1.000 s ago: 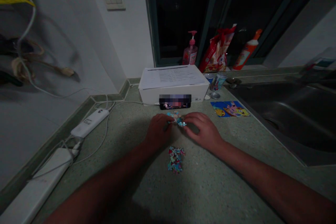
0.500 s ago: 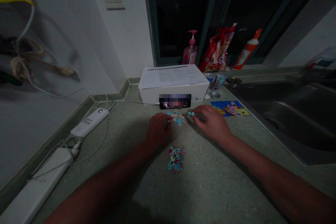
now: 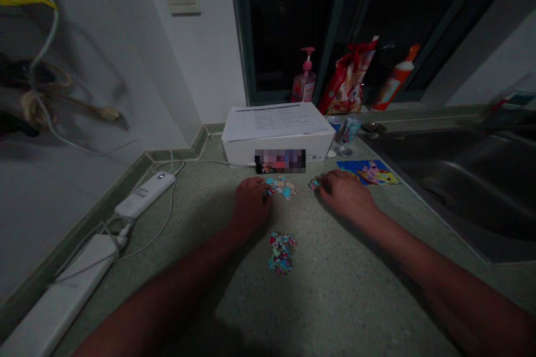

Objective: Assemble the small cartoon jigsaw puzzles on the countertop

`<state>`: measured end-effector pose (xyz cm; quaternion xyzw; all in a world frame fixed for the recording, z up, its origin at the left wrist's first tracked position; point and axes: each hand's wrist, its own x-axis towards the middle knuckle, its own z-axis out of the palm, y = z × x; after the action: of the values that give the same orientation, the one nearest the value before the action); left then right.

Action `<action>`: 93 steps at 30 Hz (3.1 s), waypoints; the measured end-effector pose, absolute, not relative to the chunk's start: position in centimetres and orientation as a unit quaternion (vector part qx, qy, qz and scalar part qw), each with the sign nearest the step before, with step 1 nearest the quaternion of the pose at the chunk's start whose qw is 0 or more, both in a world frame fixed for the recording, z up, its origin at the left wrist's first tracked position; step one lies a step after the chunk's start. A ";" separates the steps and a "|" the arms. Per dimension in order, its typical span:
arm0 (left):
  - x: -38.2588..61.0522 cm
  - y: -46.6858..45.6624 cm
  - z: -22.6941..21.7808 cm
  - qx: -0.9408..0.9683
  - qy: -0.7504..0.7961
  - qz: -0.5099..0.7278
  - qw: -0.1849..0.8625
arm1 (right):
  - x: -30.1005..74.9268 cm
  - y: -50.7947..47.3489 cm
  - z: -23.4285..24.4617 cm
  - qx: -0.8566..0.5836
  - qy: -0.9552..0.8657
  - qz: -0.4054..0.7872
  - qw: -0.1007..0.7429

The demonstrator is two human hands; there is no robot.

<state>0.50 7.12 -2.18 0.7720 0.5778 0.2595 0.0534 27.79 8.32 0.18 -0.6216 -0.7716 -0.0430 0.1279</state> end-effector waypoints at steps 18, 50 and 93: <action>0.4 7.5 -2.4 0.779 0.554 0.283 0.076 | 23.9 5.8 -0.4 -0.497 -0.831 -0.063 0.240; 0.5 7.5 -2.8 0.770 0.548 0.318 0.080 | 23.1 5.5 -0.9 -0.469 -0.846 -0.047 0.248; 0.1 7.0 -2.7 0.793 0.412 0.404 0.197 | 22.6 5.6 -1.0 -0.312 -0.903 -0.112 0.275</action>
<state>0.13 7.01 -2.70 0.7927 0.4116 0.4042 0.1972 22.62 5.55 -1.03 -0.3121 -0.9026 -0.1118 0.2745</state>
